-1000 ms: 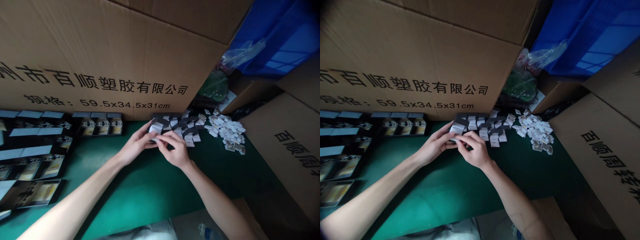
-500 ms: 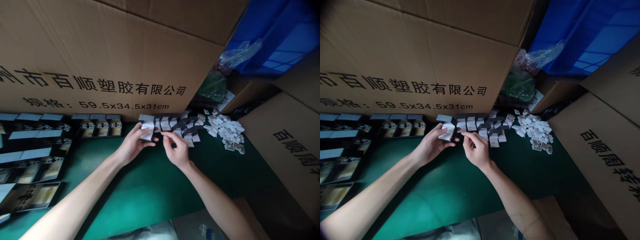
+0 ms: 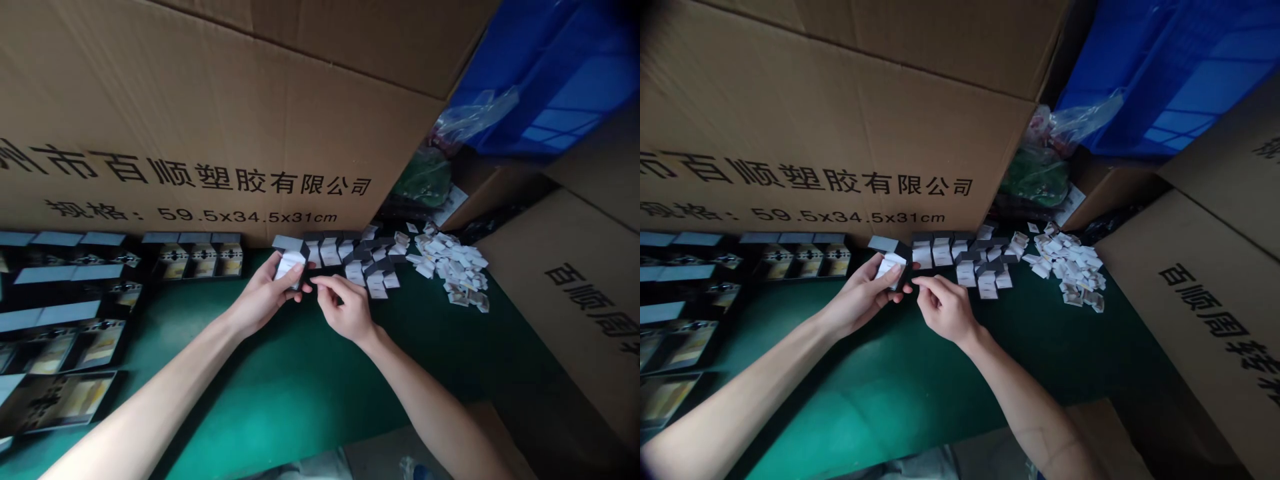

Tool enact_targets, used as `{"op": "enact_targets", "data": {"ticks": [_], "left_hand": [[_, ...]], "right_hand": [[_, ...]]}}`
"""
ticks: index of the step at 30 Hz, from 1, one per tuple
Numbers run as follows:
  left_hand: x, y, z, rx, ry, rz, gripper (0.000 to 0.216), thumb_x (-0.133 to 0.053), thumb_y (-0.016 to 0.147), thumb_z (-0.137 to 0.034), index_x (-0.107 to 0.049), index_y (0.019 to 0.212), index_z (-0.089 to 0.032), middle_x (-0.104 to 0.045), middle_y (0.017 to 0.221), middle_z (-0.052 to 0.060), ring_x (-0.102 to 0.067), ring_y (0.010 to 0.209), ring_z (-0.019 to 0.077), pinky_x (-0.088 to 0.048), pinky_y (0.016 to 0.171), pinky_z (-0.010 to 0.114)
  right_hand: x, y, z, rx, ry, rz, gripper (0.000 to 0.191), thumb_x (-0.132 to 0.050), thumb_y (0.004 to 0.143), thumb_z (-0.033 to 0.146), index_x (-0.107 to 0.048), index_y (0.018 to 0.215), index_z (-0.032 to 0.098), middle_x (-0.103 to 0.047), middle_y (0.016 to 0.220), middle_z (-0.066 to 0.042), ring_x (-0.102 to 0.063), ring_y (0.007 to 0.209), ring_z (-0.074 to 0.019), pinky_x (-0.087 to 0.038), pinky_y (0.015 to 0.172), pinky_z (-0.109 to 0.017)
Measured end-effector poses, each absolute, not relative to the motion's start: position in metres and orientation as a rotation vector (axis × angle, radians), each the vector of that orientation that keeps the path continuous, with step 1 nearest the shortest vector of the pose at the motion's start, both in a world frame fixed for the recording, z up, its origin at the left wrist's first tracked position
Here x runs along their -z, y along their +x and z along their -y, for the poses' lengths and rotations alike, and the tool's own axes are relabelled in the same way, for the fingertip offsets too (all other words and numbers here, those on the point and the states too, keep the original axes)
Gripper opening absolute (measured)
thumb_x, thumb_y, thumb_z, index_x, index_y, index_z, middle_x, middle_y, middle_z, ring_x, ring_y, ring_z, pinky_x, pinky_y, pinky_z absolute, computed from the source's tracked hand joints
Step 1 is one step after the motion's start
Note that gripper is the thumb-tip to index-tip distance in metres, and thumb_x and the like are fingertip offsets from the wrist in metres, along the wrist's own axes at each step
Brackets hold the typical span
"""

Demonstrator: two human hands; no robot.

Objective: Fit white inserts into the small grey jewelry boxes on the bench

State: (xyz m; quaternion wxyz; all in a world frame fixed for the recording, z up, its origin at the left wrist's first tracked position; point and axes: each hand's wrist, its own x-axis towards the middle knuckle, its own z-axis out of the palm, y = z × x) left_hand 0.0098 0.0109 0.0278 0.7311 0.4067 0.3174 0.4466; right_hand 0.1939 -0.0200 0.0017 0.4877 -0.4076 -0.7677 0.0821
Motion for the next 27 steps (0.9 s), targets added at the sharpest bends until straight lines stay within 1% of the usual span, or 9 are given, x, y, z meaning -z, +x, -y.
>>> {"op": "enact_targets", "data": {"ticks": [4,6,9,11,14,20,24,27], "left_hand": [[-0.0262,0.0106,-0.0122,-0.985,0.847,-0.640,0.030,-0.065,0.096,-0.045,-0.062,0.107,-0.018,-0.072,0.115,0.009,-0.070,0.077,0.0145,-0.055,0.059,0.023],[-0.0263,0.0111,-0.0129,-0.995,0.824,-0.636,0.027,-0.064,0.097,-0.043,-0.062,0.105,-0.018,-0.072,0.113,0.010,-0.071,0.077,0.0162,-0.056,0.059,0.025],[-0.0269,0.0122,-0.0128,-1.005,0.823,-0.664,0.020,-0.066,0.096,-0.036,-0.060,0.100,-0.017,-0.073,0.111,0.010,-0.071,0.077,0.0171,-0.055,0.057,0.025],[-0.0265,0.0129,-0.0123,-1.006,0.837,-0.680,0.019,-0.066,0.096,-0.035,-0.059,0.098,-0.017,-0.073,0.109,0.010,-0.071,0.075,0.0173,-0.054,0.054,0.025],[-0.0243,0.0139,-0.0124,-1.020,0.856,-0.702,0.021,-0.067,0.095,-0.036,-0.059,0.097,-0.017,-0.073,0.107,0.009,-0.071,0.074,0.0173,-0.054,0.053,0.025],[-0.0234,0.0146,-0.0140,-1.103,0.846,-0.742,0.028,-0.073,0.090,-0.041,-0.060,0.098,-0.017,-0.072,0.105,0.007,-0.067,0.069,0.0125,-0.056,0.056,0.023],[-0.0254,0.0145,-0.0129,-1.076,0.858,-0.714,0.035,-0.073,0.089,-0.049,-0.060,0.100,-0.018,-0.072,0.109,0.007,-0.069,0.078,0.0152,-0.059,0.064,0.027],[-0.0253,0.0140,-0.0125,-1.048,0.901,-0.724,0.034,-0.075,0.088,-0.046,-0.059,0.104,-0.019,-0.072,0.110,0.007,-0.070,0.080,0.0152,-0.058,0.064,0.025]], "right_hand": [[-0.0012,0.1932,0.0201,-0.191,-0.991,1.867,0.023,-0.051,0.097,0.013,-0.071,0.105,0.021,-0.073,0.083,-0.002,-0.058,0.057,-0.0097,-0.049,0.053,-0.023],[-0.0016,0.1929,0.0200,-0.202,-0.983,1.872,0.023,-0.051,0.097,0.012,-0.071,0.105,0.020,-0.075,0.086,-0.003,-0.059,0.057,-0.0093,-0.048,0.053,-0.022],[-0.0022,0.1927,0.0202,-0.219,-0.981,1.884,0.023,-0.051,0.097,0.013,-0.071,0.105,0.019,-0.074,0.085,-0.004,-0.058,0.056,-0.0089,-0.048,0.052,-0.022],[-0.0020,0.1926,0.0203,-0.223,-0.983,1.893,0.022,-0.051,0.098,0.013,-0.071,0.104,0.018,-0.074,0.083,-0.004,-0.057,0.056,-0.0090,-0.047,0.051,-0.022],[-0.0005,0.1923,0.0202,-0.232,-0.984,1.903,0.022,-0.050,0.098,0.014,-0.071,0.104,0.018,-0.074,0.083,-0.004,-0.058,0.056,-0.0091,-0.047,0.051,-0.022],[0.0013,0.1921,0.0193,-0.273,-0.970,1.891,0.024,-0.051,0.097,0.012,-0.070,0.109,0.021,-0.079,0.096,-0.004,-0.062,0.058,-0.0092,-0.050,0.053,-0.023],[0.0004,0.1928,0.0190,-0.238,-1.004,1.857,0.023,-0.051,0.098,0.013,-0.071,0.107,0.021,-0.079,0.093,-0.004,-0.065,0.062,-0.0107,-0.051,0.054,-0.023],[-0.0001,0.1932,0.0190,-0.213,-1.022,1.859,0.023,-0.051,0.097,0.014,-0.071,0.105,0.020,-0.076,0.085,-0.003,-0.062,0.059,-0.0106,-0.049,0.053,-0.024]]}}
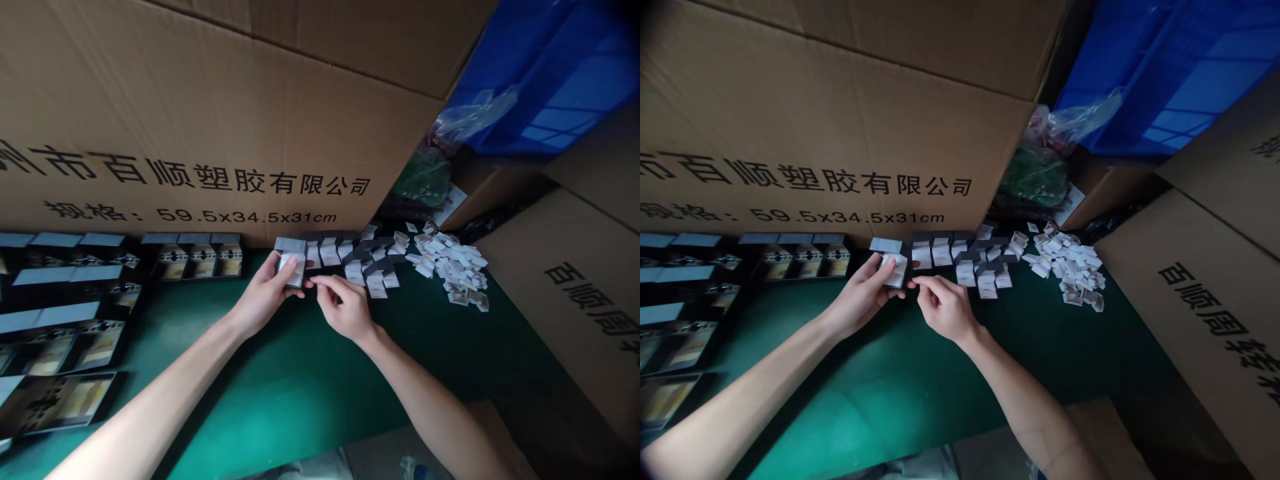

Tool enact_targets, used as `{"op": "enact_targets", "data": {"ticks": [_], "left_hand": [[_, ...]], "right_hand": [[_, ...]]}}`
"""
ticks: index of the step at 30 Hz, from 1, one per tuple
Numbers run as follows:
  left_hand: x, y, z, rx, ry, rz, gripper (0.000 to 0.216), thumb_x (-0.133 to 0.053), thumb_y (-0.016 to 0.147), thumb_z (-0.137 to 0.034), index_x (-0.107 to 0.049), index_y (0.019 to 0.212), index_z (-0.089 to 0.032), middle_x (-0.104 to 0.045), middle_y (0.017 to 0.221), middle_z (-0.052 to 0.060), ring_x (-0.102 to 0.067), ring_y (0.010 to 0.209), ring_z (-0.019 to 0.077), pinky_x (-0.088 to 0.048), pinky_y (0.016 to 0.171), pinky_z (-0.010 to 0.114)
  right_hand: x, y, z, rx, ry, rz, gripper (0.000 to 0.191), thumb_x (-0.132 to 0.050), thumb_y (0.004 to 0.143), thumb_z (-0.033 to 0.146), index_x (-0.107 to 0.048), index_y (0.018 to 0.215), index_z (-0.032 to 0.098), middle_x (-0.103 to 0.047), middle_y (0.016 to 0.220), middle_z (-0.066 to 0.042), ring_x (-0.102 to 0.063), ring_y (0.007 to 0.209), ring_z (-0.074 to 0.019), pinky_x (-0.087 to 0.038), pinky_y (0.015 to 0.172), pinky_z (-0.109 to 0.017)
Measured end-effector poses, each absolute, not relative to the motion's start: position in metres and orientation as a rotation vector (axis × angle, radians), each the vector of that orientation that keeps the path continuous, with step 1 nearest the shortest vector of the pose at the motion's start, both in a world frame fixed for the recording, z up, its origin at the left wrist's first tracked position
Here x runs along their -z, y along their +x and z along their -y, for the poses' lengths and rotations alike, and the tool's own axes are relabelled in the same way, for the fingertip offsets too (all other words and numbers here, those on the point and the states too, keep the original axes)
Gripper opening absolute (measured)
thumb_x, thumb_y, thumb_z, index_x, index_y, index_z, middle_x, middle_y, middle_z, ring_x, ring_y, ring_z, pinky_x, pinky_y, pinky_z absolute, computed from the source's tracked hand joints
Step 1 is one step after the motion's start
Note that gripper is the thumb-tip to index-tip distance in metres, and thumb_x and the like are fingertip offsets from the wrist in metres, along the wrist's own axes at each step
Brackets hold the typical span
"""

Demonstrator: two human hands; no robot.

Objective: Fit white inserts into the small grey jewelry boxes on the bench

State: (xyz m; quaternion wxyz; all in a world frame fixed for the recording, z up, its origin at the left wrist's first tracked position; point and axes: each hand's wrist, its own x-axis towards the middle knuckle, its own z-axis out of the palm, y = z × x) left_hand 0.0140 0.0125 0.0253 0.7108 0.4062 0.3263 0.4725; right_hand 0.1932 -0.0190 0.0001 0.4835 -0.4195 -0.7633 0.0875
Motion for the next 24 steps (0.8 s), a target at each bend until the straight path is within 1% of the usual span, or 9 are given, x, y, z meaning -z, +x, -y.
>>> {"op": "enact_targets", "data": {"ticks": [3,7,9,12,16,18,21,24], "left_hand": [[-0.0252,0.0132,-0.0124,-1.041,0.952,-0.760,0.031,-0.076,0.089,-0.040,-0.059,0.105,-0.019,-0.072,0.109,0.007,-0.068,0.075,0.0125,-0.054,0.060,0.022],[-0.0265,0.0131,-0.0110,-1.051,0.987,-0.772,0.028,-0.076,0.088,-0.039,-0.060,0.100,-0.019,-0.073,0.107,0.007,-0.066,0.069,0.0119,-0.049,0.054,0.022],[-0.0271,0.0139,-0.0099,-1.069,0.990,-0.774,0.028,-0.076,0.088,-0.038,-0.060,0.100,-0.019,-0.073,0.106,0.007,-0.066,0.067,0.0122,-0.048,0.052,0.023],[-0.0273,0.0153,-0.0089,-1.079,0.969,-0.773,0.028,-0.077,0.088,-0.037,-0.060,0.101,-0.019,-0.073,0.106,0.007,-0.067,0.068,0.0123,-0.051,0.054,0.022],[-0.0278,0.0149,-0.0099,-1.058,0.854,-0.716,0.026,-0.075,0.090,-0.038,-0.061,0.100,-0.019,-0.073,0.104,0.007,-0.069,0.075,0.0140,-0.058,0.061,0.023],[-0.0293,0.0138,-0.0110,-1.042,0.757,-0.668,0.021,-0.073,0.091,-0.036,-0.062,0.097,-0.019,-0.073,0.101,0.006,-0.071,0.080,0.0159,-0.062,0.067,0.026],[-0.0321,0.0119,-0.0117,-1.016,0.646,-0.622,0.011,-0.073,0.091,-0.024,-0.065,0.098,-0.019,-0.074,0.099,0.004,-0.074,0.089,0.0176,-0.066,0.083,0.033],[-0.0333,0.0108,-0.0108,-1.016,0.610,-0.634,0.014,-0.072,0.088,-0.012,-0.066,0.099,-0.019,-0.076,0.100,0.004,-0.075,0.095,0.0186,-0.064,0.094,0.039]], "right_hand": [[-0.0004,0.1933,0.0193,-0.204,-1.006,1.876,0.023,-0.051,0.097,0.014,-0.071,0.105,0.020,-0.073,0.081,-0.003,-0.058,0.056,-0.0099,-0.048,0.053,-0.023],[-0.0007,0.1932,0.0197,-0.211,-0.988,1.902,0.023,-0.052,0.097,0.012,-0.072,0.105,0.018,-0.073,0.081,-0.003,-0.057,0.055,-0.0095,-0.048,0.053,-0.023],[-0.0004,0.1930,0.0198,-0.210,-0.986,1.903,0.022,-0.052,0.097,0.012,-0.072,0.105,0.017,-0.073,0.081,-0.004,-0.058,0.056,-0.0096,-0.047,0.053,-0.023],[0.0004,0.1928,0.0198,-0.208,-0.992,1.896,0.022,-0.052,0.097,0.013,-0.072,0.104,0.018,-0.074,0.082,-0.003,-0.058,0.055,-0.0095,-0.047,0.052,-0.023],[0.0016,0.1930,0.0192,-0.243,-1.006,1.892,0.023,-0.051,0.097,0.013,-0.071,0.104,0.019,-0.077,0.088,-0.004,-0.061,0.058,-0.0104,-0.049,0.053,-0.024],[0.0014,0.1936,0.0185,-0.247,-1.028,1.864,0.022,-0.052,0.097,0.014,-0.071,0.105,0.020,-0.078,0.091,-0.004,-0.065,0.060,-0.0113,-0.052,0.054,-0.024],[0.0003,0.1948,0.0172,-0.208,-1.074,1.813,0.021,-0.052,0.097,0.016,-0.072,0.103,0.021,-0.079,0.091,-0.004,-0.068,0.064,-0.0126,-0.055,0.056,-0.024],[-0.0007,0.1958,0.0165,-0.201,-1.098,1.788,0.021,-0.052,0.096,0.016,-0.072,0.102,0.020,-0.079,0.089,-0.004,-0.069,0.065,-0.0130,-0.056,0.058,-0.024]]}}
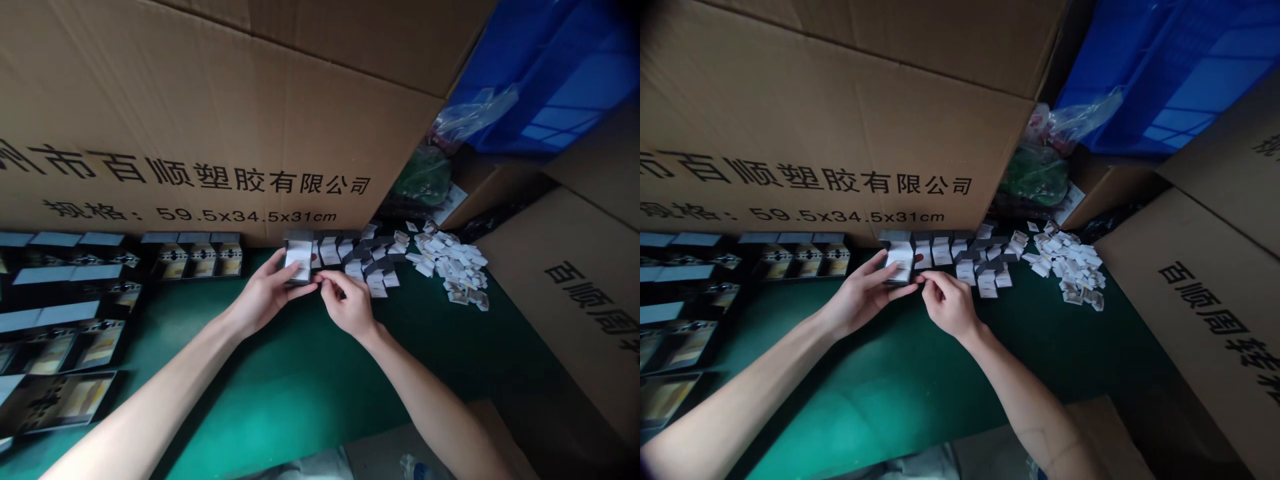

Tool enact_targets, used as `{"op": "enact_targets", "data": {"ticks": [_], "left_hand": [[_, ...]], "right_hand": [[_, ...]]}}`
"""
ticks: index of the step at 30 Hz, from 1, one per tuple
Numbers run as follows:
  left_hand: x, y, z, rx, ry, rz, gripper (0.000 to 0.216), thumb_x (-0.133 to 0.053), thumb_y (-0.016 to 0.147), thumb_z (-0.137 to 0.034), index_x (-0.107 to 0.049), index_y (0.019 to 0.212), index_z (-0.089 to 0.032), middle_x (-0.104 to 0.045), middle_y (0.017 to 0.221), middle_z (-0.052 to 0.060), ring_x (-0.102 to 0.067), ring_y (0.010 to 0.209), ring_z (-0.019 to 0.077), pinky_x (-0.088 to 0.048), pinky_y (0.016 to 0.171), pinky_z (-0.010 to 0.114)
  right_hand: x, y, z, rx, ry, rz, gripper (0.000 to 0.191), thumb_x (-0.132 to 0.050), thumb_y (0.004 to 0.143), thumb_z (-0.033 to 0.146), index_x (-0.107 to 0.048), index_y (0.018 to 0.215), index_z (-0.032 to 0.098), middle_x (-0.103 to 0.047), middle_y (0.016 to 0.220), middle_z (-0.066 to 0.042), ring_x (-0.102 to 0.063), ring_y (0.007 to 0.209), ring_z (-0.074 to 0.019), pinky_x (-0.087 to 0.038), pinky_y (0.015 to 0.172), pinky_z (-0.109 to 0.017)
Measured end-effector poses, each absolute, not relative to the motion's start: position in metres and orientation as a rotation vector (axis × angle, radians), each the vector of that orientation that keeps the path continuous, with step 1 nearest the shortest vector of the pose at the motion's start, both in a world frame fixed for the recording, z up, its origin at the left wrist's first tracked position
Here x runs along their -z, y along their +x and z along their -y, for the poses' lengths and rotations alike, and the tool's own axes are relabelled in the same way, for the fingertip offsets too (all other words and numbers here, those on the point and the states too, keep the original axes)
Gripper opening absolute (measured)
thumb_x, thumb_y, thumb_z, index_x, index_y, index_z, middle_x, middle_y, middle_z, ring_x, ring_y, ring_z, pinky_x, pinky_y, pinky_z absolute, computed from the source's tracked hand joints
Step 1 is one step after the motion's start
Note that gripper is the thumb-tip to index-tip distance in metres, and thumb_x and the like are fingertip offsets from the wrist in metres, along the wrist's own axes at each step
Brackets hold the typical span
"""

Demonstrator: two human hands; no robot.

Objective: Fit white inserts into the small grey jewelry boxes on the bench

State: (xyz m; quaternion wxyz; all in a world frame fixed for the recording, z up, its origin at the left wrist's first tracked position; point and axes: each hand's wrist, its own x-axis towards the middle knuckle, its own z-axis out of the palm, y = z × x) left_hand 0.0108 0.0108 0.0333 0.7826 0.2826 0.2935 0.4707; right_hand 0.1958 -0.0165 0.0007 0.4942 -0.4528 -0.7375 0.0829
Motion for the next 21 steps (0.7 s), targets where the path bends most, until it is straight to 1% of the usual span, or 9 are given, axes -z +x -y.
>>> {"op": "enact_targets", "data": {"ticks": [2,4,6,8,10,15,18,21], "left_hand": [[-0.0329,0.0102,-0.0101,-1.010,0.637,-0.640,0.016,-0.071,0.088,-0.008,-0.068,0.101,-0.017,-0.076,0.107,0.006,-0.075,0.101,0.0205,-0.062,0.099,0.042],[-0.0319,0.0095,-0.0096,-0.999,0.683,-0.635,0.019,-0.070,0.089,-0.008,-0.069,0.106,-0.016,-0.075,0.116,0.009,-0.073,0.108,0.0231,-0.060,0.103,0.043],[-0.0309,0.0088,-0.0094,-0.995,0.716,-0.637,0.020,-0.070,0.089,-0.009,-0.069,0.109,-0.014,-0.075,0.120,0.011,-0.073,0.110,0.0252,-0.059,0.104,0.044],[-0.0304,0.0085,-0.0095,-0.993,0.732,-0.640,0.020,-0.071,0.089,-0.010,-0.069,0.109,-0.013,-0.075,0.119,0.013,-0.074,0.109,0.0266,-0.058,0.104,0.045],[-0.0305,0.0084,-0.0095,-0.995,0.737,-0.637,0.021,-0.072,0.088,-0.010,-0.069,0.109,-0.013,-0.076,0.118,0.012,-0.074,0.109,0.0272,-0.058,0.105,0.046],[-0.0315,0.0087,-0.0090,-1.001,0.717,-0.613,0.022,-0.073,0.088,-0.012,-0.069,0.110,-0.018,-0.075,0.123,0.009,-0.070,0.118,0.0263,-0.056,0.108,0.046],[-0.0314,0.0095,-0.0092,-1.001,0.735,-0.640,0.019,-0.077,0.087,-0.016,-0.068,0.104,-0.017,-0.077,0.118,0.009,-0.073,0.112,0.0250,-0.058,0.106,0.044],[-0.0311,0.0106,-0.0105,-1.024,0.736,-0.707,0.022,-0.081,0.084,-0.019,-0.066,0.101,-0.016,-0.078,0.114,0.010,-0.077,0.103,0.0232,-0.061,0.100,0.040]], "right_hand": [[-0.0010,0.1961,0.0162,-0.216,-1.096,1.780,0.020,-0.053,0.096,0.016,-0.072,0.102,0.019,-0.079,0.089,-0.004,-0.069,0.065,-0.0129,-0.057,0.058,-0.024],[-0.0007,0.1961,0.0160,-0.223,-1.082,1.774,0.020,-0.054,0.096,0.015,-0.072,0.102,0.018,-0.079,0.090,-0.005,-0.069,0.065,-0.0128,-0.056,0.058,-0.023],[-0.0001,0.1960,0.0156,-0.221,-1.068,1.772,0.019,-0.054,0.096,0.014,-0.072,0.101,0.018,-0.080,0.090,-0.005,-0.070,0.064,-0.0127,-0.056,0.058,-0.023],[0.0006,0.1957,0.0151,-0.218,-1.063,1.772,0.020,-0.054,0.095,0.014,-0.073,0.100,0.018,-0.079,0.089,-0.005,-0.070,0.064,-0.0127,-0.057,0.058,-0.023],[0.0011,0.1956,0.0146,-0.216,-1.069,1.771,0.020,-0.054,0.095,0.014,-0.073,0.100,0.018,-0.079,0.088,-0.005,-0.070,0.064,-0.0129,-0.057,0.058,-0.024],[0.0009,0.1951,0.0143,-0.221,-1.091,1.747,0.021,-0.053,0.096,0.016,-0.073,0.101,0.020,-0.080,0.091,-0.004,-0.071,0.066,-0.0138,-0.058,0.060,-0.025],[0.0008,0.1941,0.0147,-0.211,-1.096,1.741,0.020,-0.054,0.095,0.016,-0.073,0.101,0.020,-0.080,0.089,-0.004,-0.070,0.065,-0.0136,-0.057,0.060,-0.025],[0.0011,0.1931,0.0152,-0.190,-1.106,1.745,0.021,-0.053,0.095,0.017,-0.073,0.099,0.021,-0.079,0.086,-0.004,-0.069,0.063,-0.0134,-0.056,0.059,-0.025]]}}
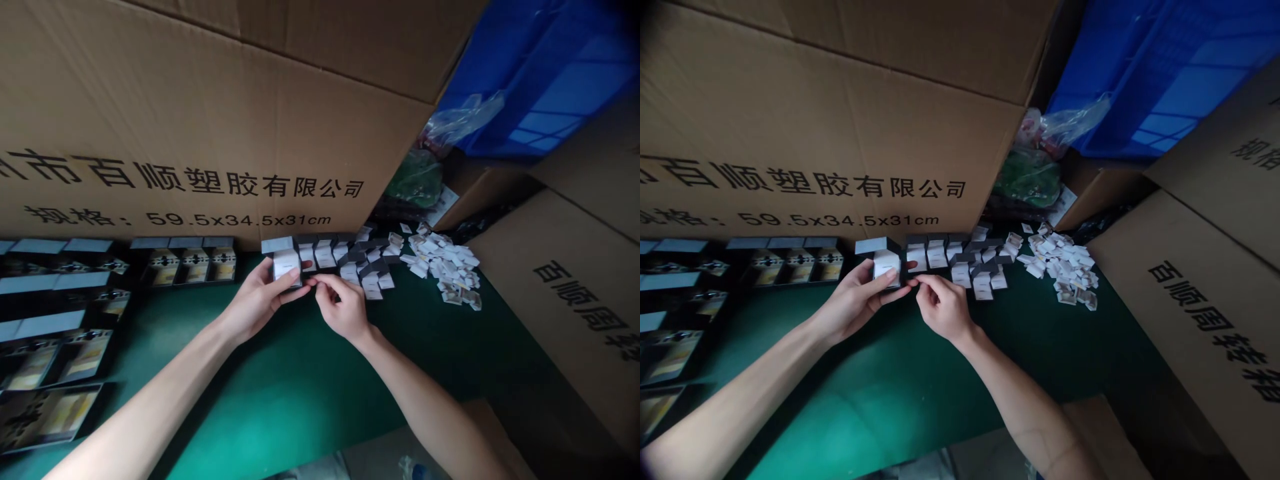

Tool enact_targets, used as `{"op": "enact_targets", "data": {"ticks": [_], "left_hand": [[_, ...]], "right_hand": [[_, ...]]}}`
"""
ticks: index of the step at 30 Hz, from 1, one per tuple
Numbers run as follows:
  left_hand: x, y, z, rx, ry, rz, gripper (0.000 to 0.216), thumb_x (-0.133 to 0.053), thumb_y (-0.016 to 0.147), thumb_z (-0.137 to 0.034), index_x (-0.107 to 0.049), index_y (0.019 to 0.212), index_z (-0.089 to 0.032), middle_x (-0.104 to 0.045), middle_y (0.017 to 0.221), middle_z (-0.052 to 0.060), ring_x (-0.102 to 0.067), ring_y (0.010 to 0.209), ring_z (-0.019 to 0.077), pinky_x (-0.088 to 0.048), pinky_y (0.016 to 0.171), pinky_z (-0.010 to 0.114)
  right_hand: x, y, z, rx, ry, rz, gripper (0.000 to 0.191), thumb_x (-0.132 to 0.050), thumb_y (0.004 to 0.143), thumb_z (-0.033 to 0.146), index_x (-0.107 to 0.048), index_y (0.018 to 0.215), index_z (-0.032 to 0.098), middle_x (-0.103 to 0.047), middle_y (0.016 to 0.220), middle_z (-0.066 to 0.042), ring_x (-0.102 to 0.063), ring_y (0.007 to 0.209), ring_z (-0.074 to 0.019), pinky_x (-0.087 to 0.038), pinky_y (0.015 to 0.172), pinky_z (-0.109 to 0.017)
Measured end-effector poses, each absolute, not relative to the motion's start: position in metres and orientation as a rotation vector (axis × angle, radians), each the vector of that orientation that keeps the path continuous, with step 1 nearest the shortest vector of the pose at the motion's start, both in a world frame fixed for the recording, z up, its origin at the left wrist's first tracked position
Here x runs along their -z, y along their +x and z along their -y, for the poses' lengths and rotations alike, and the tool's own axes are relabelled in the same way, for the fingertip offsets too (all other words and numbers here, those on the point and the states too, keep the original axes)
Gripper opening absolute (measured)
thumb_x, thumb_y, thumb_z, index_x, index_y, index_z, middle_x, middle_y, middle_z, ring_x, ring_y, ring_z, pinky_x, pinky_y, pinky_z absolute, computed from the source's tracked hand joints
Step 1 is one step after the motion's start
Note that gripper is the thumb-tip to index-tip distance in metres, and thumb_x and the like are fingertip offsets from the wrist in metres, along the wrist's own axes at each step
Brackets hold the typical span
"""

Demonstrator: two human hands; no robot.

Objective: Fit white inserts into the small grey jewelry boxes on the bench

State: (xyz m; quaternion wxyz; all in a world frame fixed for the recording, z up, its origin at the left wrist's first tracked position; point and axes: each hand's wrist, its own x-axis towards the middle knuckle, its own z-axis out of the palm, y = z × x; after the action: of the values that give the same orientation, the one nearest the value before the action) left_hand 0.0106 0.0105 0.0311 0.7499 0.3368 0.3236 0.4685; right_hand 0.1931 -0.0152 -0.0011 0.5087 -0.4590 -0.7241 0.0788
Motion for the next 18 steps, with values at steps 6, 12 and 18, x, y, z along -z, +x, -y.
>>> {"op": "enact_targets", "data": {"ticks": [6,12,18], "left_hand": [[-0.0320,0.0108,-0.0148,-1.046,0.718,-0.788,0.033,-0.087,0.076,-0.015,-0.064,0.100,-0.014,-0.079,0.108,0.012,-0.080,0.090,0.0226,-0.066,0.087,0.030],[-0.0331,0.0093,-0.0147,-1.032,0.701,-0.820,0.031,-0.088,0.074,-0.013,-0.061,0.089,-0.014,-0.080,0.102,0.014,-0.080,0.088,0.0261,-0.068,0.080,0.030],[-0.0289,0.0077,-0.0154,-1.031,0.727,-0.807,0.029,-0.087,0.076,-0.017,-0.067,0.096,-0.013,-0.079,0.107,0.015,-0.080,0.092,0.0273,-0.068,0.081,0.029]], "right_hand": [[0.0002,0.1929,0.0153,-0.180,-1.095,1.785,0.023,-0.050,0.096,0.017,-0.073,0.097,0.020,-0.075,0.077,-0.002,-0.062,0.055,-0.0112,-0.051,0.055,-0.024],[-0.0006,0.1933,0.0151,-0.148,-1.070,1.784,0.022,-0.050,0.095,0.017,-0.072,0.098,0.020,-0.075,0.077,-0.003,-0.061,0.055,-0.0108,-0.050,0.053,-0.023],[-0.0051,0.1962,0.0170,-0.020,-1.051,1.759,0.022,-0.051,0.094,0.017,-0.073,0.096,0.022,-0.071,0.066,0.000,-0.056,0.048,-0.0107,-0.047,0.048,-0.025]]}}
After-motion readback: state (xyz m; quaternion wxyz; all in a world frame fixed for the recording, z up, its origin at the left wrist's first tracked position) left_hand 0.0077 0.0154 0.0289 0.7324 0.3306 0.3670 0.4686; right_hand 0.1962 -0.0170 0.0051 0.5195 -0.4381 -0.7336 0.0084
